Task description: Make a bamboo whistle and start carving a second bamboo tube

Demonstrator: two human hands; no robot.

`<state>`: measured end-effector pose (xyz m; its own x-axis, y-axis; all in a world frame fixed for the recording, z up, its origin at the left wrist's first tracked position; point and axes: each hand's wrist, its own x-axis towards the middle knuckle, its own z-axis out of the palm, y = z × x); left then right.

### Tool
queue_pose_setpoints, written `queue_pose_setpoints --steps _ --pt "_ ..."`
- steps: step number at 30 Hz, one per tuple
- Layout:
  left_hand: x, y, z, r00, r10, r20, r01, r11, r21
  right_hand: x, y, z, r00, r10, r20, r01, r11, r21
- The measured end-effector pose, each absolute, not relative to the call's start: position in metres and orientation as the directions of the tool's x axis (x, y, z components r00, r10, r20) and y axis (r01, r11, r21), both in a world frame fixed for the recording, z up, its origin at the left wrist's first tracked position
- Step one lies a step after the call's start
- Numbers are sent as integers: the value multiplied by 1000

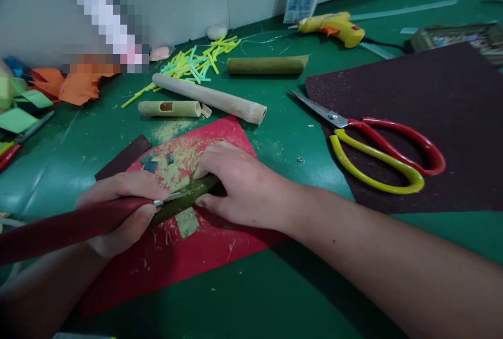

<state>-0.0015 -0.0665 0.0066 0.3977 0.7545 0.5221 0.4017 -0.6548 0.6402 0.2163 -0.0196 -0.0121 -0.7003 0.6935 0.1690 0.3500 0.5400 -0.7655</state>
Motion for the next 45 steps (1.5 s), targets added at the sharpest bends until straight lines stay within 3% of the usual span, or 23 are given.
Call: queue_pose_setpoints --steps 9,19,36,45 --pt "-7 -69 0 363 792 491 368 -606 705 217 -19 -12 -706 693 149 365 536 -761" --pt "-6 -69 1 355 748 560 372 -663 650 217 -19 -12 -695 696 178 354 548 -758" --pt "-6 -69 3 354 752 556 412 -659 629 216 -19 -13 -703 695 149 372 539 -756" --pt "-5 -64 5 452 802 390 334 -558 760 216 -19 -13 -717 683 141 376 549 -746"
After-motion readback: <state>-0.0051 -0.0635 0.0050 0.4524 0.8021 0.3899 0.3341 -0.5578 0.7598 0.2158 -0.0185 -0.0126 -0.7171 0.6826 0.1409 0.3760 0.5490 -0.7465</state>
